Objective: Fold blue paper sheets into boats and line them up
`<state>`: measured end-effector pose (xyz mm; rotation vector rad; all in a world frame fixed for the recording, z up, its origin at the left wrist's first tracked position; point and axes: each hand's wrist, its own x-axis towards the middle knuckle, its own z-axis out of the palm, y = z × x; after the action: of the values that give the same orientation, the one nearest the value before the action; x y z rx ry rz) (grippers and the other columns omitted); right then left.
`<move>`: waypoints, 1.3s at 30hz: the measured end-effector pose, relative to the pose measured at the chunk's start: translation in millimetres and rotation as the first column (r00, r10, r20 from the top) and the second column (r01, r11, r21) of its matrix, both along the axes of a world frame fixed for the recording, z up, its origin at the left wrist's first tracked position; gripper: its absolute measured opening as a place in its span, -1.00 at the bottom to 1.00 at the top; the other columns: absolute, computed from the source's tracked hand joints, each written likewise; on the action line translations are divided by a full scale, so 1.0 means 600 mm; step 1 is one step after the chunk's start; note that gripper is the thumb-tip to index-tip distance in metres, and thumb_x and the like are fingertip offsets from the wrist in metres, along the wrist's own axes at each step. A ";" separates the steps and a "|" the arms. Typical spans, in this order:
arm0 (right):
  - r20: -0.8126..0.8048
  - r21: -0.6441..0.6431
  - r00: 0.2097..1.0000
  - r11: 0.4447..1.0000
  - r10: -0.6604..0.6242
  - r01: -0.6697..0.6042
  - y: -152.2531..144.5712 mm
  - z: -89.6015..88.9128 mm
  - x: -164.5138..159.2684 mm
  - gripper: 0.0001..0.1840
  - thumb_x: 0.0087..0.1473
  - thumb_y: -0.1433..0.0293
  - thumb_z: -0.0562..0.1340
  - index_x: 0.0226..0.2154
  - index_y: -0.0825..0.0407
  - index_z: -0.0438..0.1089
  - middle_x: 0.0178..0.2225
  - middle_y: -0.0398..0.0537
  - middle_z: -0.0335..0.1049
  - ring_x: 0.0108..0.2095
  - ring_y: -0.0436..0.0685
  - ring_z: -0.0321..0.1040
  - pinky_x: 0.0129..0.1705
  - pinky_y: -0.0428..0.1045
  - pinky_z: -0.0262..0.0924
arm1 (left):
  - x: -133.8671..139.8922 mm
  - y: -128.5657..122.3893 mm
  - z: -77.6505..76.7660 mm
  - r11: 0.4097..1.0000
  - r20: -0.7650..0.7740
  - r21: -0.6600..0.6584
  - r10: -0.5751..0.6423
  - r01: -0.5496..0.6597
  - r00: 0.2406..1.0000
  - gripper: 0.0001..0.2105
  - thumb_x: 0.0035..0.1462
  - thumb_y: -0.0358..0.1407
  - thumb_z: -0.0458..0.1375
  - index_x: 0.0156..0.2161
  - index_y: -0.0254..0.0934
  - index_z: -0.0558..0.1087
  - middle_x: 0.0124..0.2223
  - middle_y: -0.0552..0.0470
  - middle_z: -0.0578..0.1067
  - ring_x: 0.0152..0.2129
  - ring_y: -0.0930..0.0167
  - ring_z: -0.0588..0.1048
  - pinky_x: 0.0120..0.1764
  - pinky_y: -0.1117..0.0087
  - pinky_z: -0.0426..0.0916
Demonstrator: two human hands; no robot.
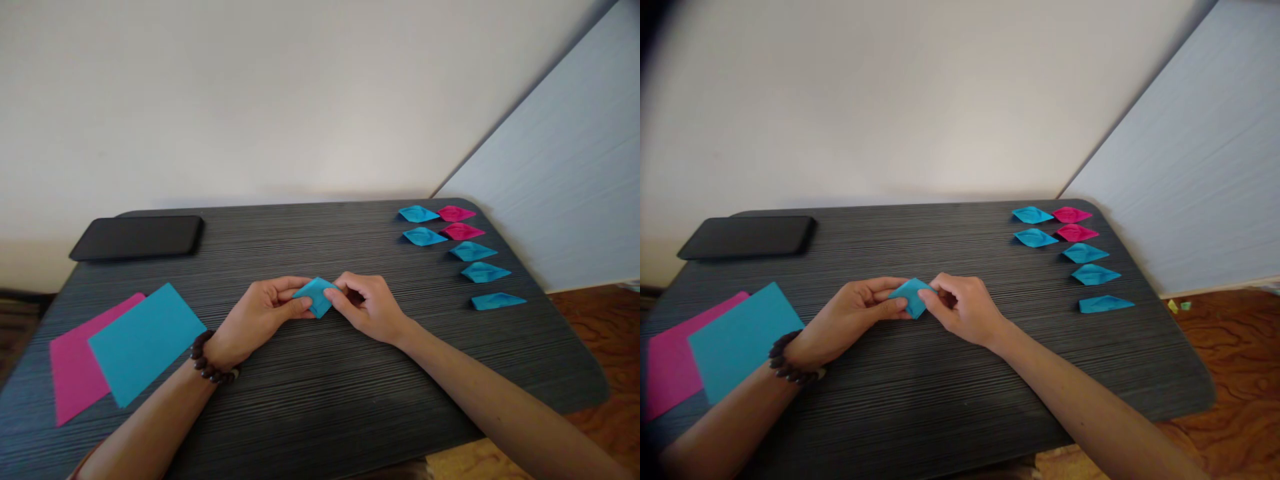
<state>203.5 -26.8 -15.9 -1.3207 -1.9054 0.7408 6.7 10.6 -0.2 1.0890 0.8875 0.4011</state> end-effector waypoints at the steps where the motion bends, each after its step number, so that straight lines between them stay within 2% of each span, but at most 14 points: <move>1: -0.009 0.001 1.000 1.000 0.004 -0.004 0.000 0.000 0.000 -0.71 0.13 0.28 0.12 -0.54 0.09 0.25 -0.64 -0.26 0.12 -0.63 -0.15 0.03 -0.55 -0.17 -0.05 | 0.000 0.000 0.001 1.000 0.004 -0.002 -0.008 0.008 1.000 -0.64 0.07 -0.28 0.18 0.01 -0.27 0.37 -0.15 0.01 0.55 -0.22 0.42 0.51 -0.09 0.40 0.36; 7: -0.055 0.018 0.998 0.999 0.036 -0.035 0.001 0.001 -0.001 -0.72 0.14 0.31 0.12 -0.54 0.09 0.28 -0.64 -0.26 0.14 -0.63 -0.14 0.02 -0.56 -0.17 -0.06 | 0.001 -0.004 0.005 0.998 -0.097 -0.011 -0.064 0.063 0.993 -0.64 0.00 -0.23 0.23 -0.07 -0.28 0.41 -0.25 0.00 0.58 -0.27 0.35 0.53 -0.18 0.36 0.40; 10: -0.064 0.029 0.995 0.997 0.074 -0.072 0.002 0.001 0.000 -0.73 0.14 0.31 0.12 -0.53 0.09 0.28 -0.62 -0.24 0.16 -0.61 -0.13 0.05 -0.54 -0.17 -0.04 | 0.003 -0.006 0.004 0.997 -0.142 0.050 -0.045 0.053 0.989 -0.71 -0.02 -0.22 0.24 -0.17 -0.31 0.45 -0.27 0.00 0.58 -0.28 0.36 0.53 -0.15 0.37 0.39; 14: -0.040 0.055 0.992 0.991 0.123 -0.121 0.000 0.001 0.001 -0.76 0.14 0.34 0.12 -0.51 0.09 0.30 -0.60 -0.23 0.16 -0.59 -0.12 0.07 -0.52 -0.16 -0.02 | 0.006 -0.007 0.003 0.987 -0.191 0.141 -0.044 0.072 0.981 -0.76 0.00 -0.22 0.22 -0.22 -0.30 0.47 -0.30 0.03 0.58 -0.35 0.41 0.53 -0.22 0.43 0.39; 17: -0.013 0.064 0.992 0.990 0.129 -0.128 -0.001 0.001 0.002 -0.83 0.10 0.33 0.15 -0.43 0.08 0.31 -0.56 -0.23 0.17 -0.57 -0.12 0.08 -0.51 -0.16 -0.01 | 0.007 -0.010 0.004 0.965 -0.242 0.245 -0.030 0.091 0.970 -0.81 0.01 -0.23 0.21 -0.27 -0.28 0.48 -0.36 0.08 0.57 -0.39 0.44 0.52 -0.28 0.48 0.36; 22: 0.016 0.104 0.987 0.981 0.161 -0.161 0.000 -0.003 0.003 -0.80 0.08 0.26 0.19 -0.37 0.07 0.32 -0.54 -0.23 0.19 -0.56 -0.11 0.08 -0.50 -0.15 -0.01 | 0.007 -0.015 0.006 0.924 -0.280 0.351 -0.049 0.150 0.959 -0.87 0.03 -0.25 0.19 -0.33 -0.26 0.50 -0.42 0.13 0.54 -0.43 0.45 0.48 -0.35 0.50 0.31; 29: -0.030 0.196 0.984 0.966 0.178 -0.169 0.002 -0.007 0.003 -0.83 0.09 0.29 0.19 -0.39 0.07 0.33 -0.57 -0.23 0.17 -0.57 -0.11 0.07 -0.50 -0.15 -0.01 | 0.006 -0.014 0.000 0.934 -0.273 0.303 -0.107 0.191 0.956 -0.82 -0.01 -0.22 0.21 -0.28 -0.26 0.49 -0.36 0.11 0.56 -0.39 0.42 0.49 -0.32 0.49 0.34; 39: -0.079 0.144 0.983 0.977 0.167 -0.154 0.001 -0.004 0.002 -0.77 0.02 0.22 0.24 -0.40 0.06 0.33 -0.53 -0.21 0.13 -0.56 -0.09 0.06 -0.51 -0.13 0.01 | 0.011 -0.017 0.007 0.908 -0.306 0.359 -0.105 0.217 0.946 -0.83 0.05 -0.24 0.15 -0.42 -0.29 0.51 -0.44 0.07 0.55 -0.44 0.42 0.50 -0.34 0.48 0.35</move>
<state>204.9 -25.9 -18.2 -1.0412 -1.9691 0.7219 13.1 0.3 4.0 1.6085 0.9802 0.2917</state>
